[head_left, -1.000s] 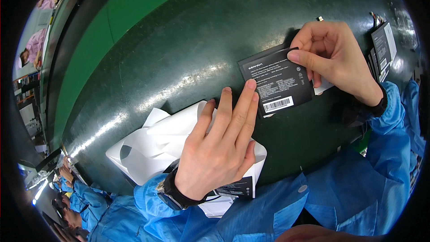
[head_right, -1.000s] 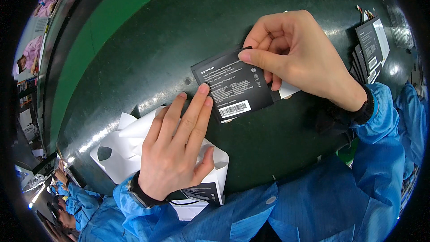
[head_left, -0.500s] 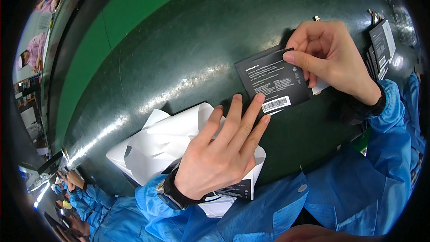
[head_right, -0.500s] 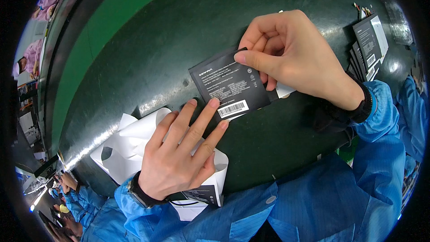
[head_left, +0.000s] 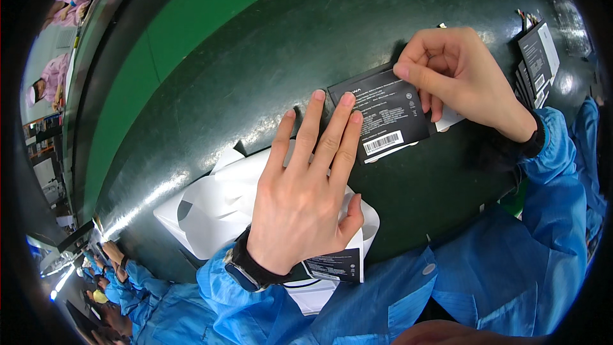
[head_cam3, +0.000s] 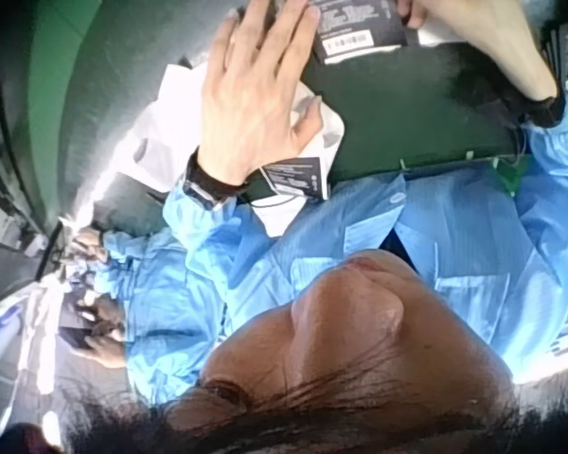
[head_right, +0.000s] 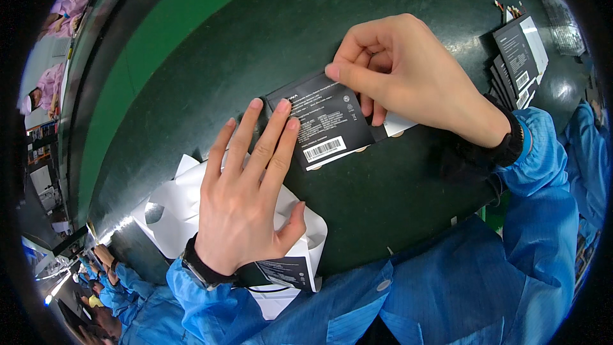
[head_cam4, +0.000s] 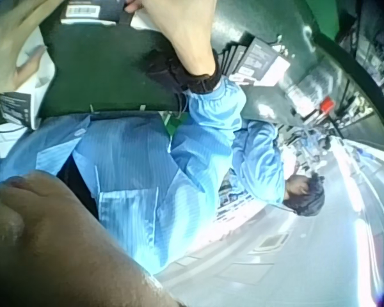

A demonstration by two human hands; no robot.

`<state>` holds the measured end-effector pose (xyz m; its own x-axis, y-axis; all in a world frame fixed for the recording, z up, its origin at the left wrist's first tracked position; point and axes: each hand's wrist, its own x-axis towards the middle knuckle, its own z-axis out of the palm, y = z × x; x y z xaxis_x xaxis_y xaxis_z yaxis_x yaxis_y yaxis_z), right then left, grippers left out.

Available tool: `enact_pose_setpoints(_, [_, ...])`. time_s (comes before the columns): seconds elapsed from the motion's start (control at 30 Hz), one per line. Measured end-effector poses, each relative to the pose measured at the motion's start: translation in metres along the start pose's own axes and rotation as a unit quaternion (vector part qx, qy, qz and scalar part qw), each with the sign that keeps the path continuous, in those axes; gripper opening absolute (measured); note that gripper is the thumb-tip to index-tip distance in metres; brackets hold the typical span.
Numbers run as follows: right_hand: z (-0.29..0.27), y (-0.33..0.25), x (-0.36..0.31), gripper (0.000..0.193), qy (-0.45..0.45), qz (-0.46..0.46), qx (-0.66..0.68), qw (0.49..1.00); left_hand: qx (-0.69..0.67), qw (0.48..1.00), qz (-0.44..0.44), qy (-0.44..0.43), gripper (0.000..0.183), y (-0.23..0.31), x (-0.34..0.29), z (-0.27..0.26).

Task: Peeling labels from a roll, applying them to laptop batteries, and then installing the batteries into laptop chassis on an assembly line.

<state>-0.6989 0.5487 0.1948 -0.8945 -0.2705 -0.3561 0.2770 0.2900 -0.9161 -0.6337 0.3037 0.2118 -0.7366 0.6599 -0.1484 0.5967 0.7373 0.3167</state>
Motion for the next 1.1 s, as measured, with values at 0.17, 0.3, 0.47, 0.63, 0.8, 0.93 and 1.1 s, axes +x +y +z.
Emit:
enact_pose_setpoints(0.17, [-0.003, 0.003, 0.001, 0.027, 0.032, -0.083, -0.128, 0.988, 0.017, 1.0, -0.001, 0.022, 0.082, 0.004, -0.002, -0.001])
enact_pose_setpoints(0.3, [0.002, -0.002, -0.004, 0.025, 0.132, -0.243, -0.323, 0.905, 0.043, 0.998, -0.006, 0.034, 0.082, 0.003, -0.006, 0.001])
enact_pose_setpoints(0.47, [-0.005, -0.015, -0.038, 0.055, 0.079, -0.354, -0.478, 0.8, 0.053, 0.997, 0.01, 0.046, 0.079, 0.004, -0.004, 0.004])
enact_pose_setpoints(0.63, [0.047, 0.018, -0.046, 0.106, -0.073, -0.331, -0.51, 0.791, 0.051, 0.997, -0.003, 0.056, 0.084, 0.005, -0.006, 0.01])
enact_pose_setpoints(0.8, [0.026, 0.027, -0.046, 0.11, -0.08, -0.335, -0.517, 0.784, 0.075, 0.996, -0.018, 0.049, 0.088, 0.007, -0.007, 0.009])
enact_pose_setpoints(0.93, [0.004, 0.032, -0.059, 0.11, -0.033, -0.303, -0.538, 0.786, 0.08, 0.995, -0.009, 0.062, 0.088, 0.007, -0.008, 0.009])
enact_pose_setpoints(1.1, [0.021, 0.04, -0.055, 0.106, -0.055, -0.366, -0.507, 0.779, 0.087, 0.993, 0.008, 0.074, 0.087, 0.007, -0.008, 0.013])
